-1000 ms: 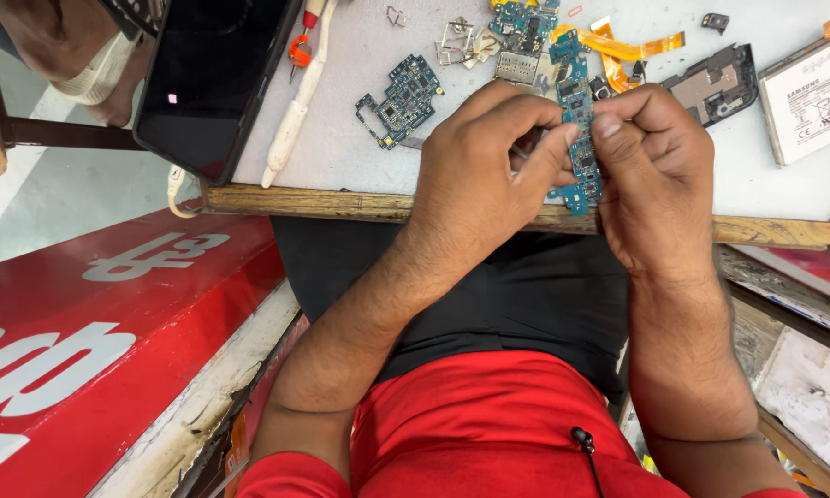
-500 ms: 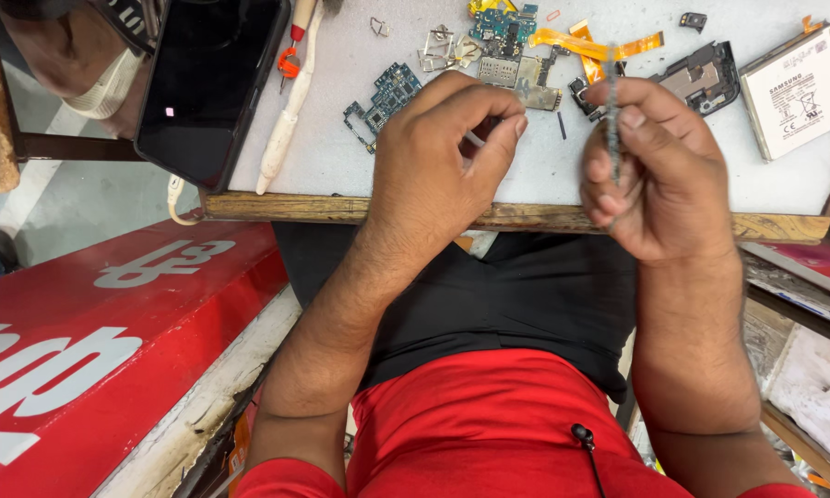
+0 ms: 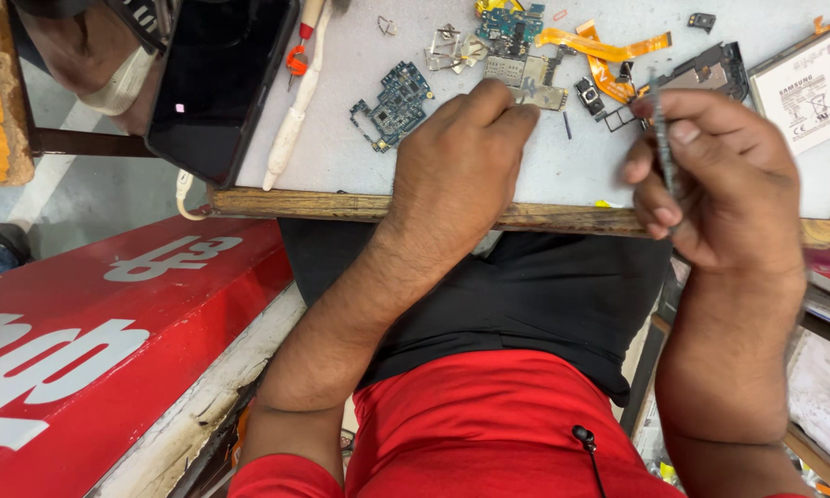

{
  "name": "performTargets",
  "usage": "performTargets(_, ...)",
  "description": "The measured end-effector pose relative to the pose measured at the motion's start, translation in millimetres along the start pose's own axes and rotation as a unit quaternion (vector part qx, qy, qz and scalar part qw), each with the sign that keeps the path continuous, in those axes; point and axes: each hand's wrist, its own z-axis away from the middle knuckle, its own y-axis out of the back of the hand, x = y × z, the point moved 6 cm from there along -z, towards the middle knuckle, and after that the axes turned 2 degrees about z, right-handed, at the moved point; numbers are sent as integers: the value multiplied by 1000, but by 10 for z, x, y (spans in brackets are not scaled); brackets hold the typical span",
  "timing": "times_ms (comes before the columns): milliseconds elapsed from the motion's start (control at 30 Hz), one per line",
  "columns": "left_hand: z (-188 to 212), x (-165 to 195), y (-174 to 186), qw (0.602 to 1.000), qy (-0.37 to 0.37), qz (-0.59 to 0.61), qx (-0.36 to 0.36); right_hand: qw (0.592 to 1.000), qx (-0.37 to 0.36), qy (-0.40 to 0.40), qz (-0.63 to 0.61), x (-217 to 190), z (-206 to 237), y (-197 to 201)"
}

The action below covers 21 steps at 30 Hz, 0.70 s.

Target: The person handles a small blue circuit board, removes a metal bracket, cleans the board with a white tool, and reattaches the bracket. They then pick up a larger circuit board and align it with the smaller board.

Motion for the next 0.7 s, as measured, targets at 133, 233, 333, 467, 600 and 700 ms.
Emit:
performTargets(133,-36,-2,-51,999,-4,-29,-28,992,-17,12,-123,-54,10,72)
performTargets(233,-47,-12,-48,999,-6,-34,-39,978,-54,18,-202,-52,-8,51)
performTargets(333,-38,-35,-16,999,-13,-22,-47,977,-66,9,-203,-52,-37,30)
performTargets(467,-25,-58,-15,999,-5,-19,-50,980,-53,17,-191,-59,-49,19)
performTargets(600,-25,-17,-54,998,-14,-48,-40,978,-60,31,-199,-68,-49,12)
performTargets(700,-21,32,-81,996,-20,-74,-38,971,-79,34,-223,-64,-51,8)
